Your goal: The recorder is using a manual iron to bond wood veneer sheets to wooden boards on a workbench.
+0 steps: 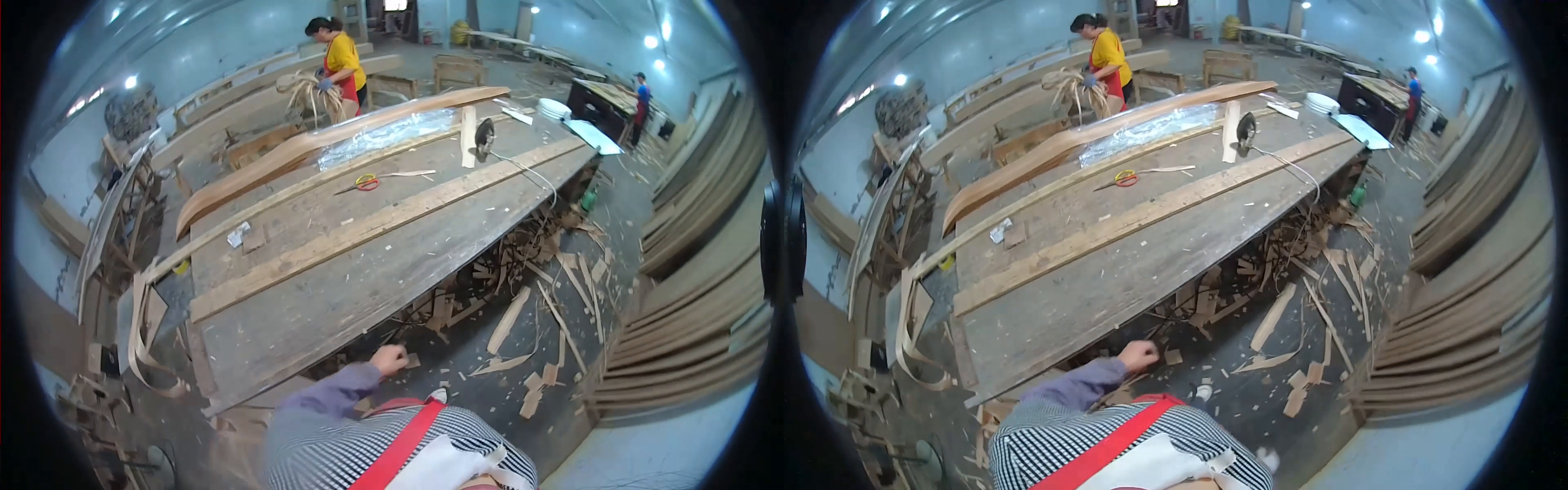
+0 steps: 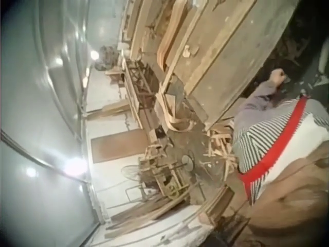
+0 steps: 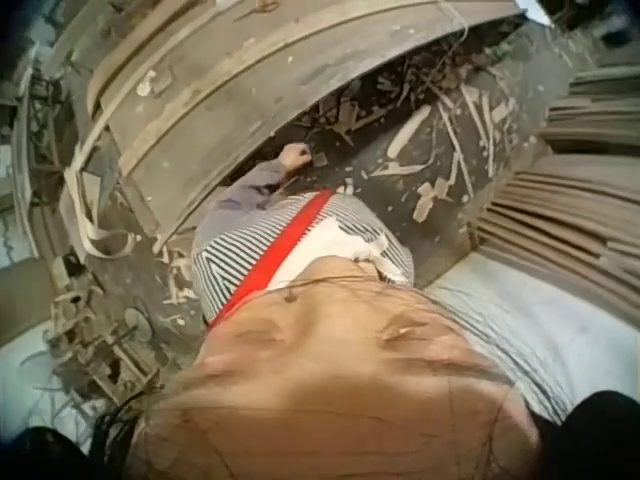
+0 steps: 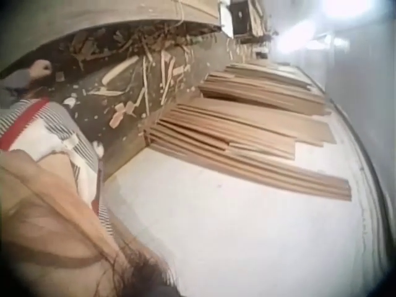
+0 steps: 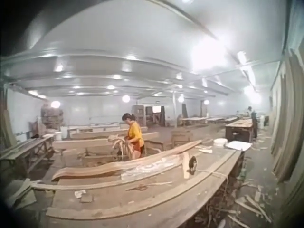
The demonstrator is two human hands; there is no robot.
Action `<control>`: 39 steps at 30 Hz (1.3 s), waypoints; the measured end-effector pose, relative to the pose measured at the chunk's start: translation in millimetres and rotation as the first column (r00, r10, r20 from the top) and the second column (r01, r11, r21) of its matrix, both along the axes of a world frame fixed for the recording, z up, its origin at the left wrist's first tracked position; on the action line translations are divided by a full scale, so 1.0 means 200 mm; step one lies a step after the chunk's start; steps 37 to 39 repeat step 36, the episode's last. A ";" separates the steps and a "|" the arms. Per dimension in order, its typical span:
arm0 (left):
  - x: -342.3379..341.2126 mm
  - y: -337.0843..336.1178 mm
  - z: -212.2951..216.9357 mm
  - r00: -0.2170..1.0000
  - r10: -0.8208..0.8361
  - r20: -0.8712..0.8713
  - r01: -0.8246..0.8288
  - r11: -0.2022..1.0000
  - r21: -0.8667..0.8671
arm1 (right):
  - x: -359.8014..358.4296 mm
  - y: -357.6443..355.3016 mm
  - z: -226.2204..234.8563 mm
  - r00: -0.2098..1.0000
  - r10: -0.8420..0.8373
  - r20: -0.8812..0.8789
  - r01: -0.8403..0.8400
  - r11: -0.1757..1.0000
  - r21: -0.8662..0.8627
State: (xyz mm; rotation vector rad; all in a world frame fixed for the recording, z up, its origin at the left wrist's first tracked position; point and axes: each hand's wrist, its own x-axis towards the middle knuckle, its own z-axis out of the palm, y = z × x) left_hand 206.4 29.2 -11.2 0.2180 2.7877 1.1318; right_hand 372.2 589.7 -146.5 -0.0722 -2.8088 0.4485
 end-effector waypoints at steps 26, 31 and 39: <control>-3.95 1.50 0.31 0.776 0.472 0.419 -0.628 0.512 0.586 | -2.37 1.71 0.15 0.645 -0.265 0.717 0.713 0.547 -0.440; -4.71 1.37 0.26 0.624 0.647 0.438 -0.738 0.305 0.602 | -3.38 1.65 0.75 0.623 -0.295 0.724 0.709 0.603 -0.364; -5.19 0.86 -0.08 0.312 0.950 -0.002 -0.733 0.242 0.636 | -4.00 1.63 0.81 0.694 -0.203 0.691 0.580 0.726 -0.370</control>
